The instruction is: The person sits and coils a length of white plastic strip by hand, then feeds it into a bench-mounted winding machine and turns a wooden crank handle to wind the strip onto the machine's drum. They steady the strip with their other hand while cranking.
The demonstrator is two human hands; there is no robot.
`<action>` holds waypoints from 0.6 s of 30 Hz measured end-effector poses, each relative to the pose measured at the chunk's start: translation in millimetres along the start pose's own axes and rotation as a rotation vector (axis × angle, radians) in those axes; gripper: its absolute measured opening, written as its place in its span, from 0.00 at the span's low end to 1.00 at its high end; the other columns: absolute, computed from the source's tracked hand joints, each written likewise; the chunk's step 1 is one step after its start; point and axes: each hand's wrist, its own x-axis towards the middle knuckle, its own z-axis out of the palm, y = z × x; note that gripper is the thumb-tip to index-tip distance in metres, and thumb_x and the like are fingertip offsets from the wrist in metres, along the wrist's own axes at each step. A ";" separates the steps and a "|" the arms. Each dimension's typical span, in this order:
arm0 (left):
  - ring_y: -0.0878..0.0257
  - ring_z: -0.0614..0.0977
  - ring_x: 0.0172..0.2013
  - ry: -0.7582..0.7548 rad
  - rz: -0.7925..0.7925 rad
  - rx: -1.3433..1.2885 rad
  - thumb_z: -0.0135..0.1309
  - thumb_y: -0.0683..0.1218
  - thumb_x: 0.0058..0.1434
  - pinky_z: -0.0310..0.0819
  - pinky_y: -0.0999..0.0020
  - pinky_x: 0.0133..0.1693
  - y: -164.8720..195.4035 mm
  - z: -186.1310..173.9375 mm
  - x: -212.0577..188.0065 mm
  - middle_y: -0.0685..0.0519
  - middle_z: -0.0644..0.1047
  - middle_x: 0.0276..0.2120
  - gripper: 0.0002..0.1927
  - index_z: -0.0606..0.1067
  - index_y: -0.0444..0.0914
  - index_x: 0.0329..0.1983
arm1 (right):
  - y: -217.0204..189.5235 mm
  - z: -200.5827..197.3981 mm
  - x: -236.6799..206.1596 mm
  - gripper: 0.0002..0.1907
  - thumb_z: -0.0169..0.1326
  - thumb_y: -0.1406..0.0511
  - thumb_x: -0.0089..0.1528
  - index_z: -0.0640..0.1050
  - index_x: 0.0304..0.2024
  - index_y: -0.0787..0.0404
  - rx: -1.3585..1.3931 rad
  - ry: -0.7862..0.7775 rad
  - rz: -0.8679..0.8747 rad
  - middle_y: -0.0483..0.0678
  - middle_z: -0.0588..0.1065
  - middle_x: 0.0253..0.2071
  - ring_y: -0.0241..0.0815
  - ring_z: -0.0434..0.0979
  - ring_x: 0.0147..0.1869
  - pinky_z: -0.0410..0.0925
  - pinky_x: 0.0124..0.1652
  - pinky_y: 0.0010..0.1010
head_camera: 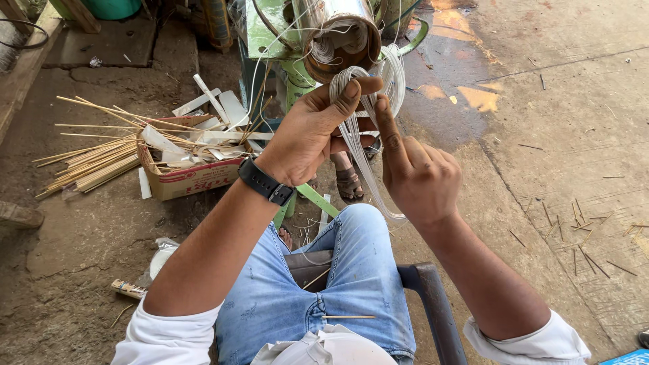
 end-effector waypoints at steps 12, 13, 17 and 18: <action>0.66 0.84 0.46 0.002 0.059 0.040 0.56 0.58 0.68 0.85 0.62 0.49 -1.3 -6.8 11.9 0.55 0.81 0.47 0.25 0.77 0.41 0.62 | -7.2 5.4 11.7 0.31 0.60 0.64 0.69 0.69 0.74 0.50 -0.028 -0.065 0.024 0.36 0.62 0.18 0.29 0.62 0.17 0.61 0.20 0.29; 0.66 0.84 0.46 -0.020 0.048 0.017 0.56 0.58 0.67 0.86 0.61 0.49 1.5 -8.5 11.6 0.55 0.82 0.48 0.24 0.77 0.41 0.61 | -7.1 4.9 13.3 0.30 0.60 0.63 0.69 0.69 0.73 0.50 -0.029 -0.083 0.047 0.36 0.62 0.17 0.29 0.61 0.16 0.60 0.18 0.28; 0.61 0.85 0.46 -0.077 -0.007 -0.039 0.57 0.57 0.67 0.85 0.58 0.45 7.5 -13.6 9.3 0.55 0.81 0.48 0.23 0.76 0.41 0.60 | -6.2 -0.9 17.9 0.33 0.58 0.65 0.67 0.68 0.75 0.48 -0.054 -0.105 0.068 0.37 0.63 0.20 0.31 0.65 0.19 0.62 0.21 0.31; 0.59 0.85 0.46 -0.044 -0.016 -0.022 0.57 0.57 0.66 0.86 0.58 0.44 7.7 -13.3 10.3 0.55 0.81 0.48 0.23 0.76 0.40 0.59 | -6.7 -2.0 19.4 0.33 0.58 0.64 0.67 0.68 0.75 0.48 -0.059 -0.114 0.067 0.37 0.63 0.19 0.31 0.65 0.18 0.61 0.20 0.31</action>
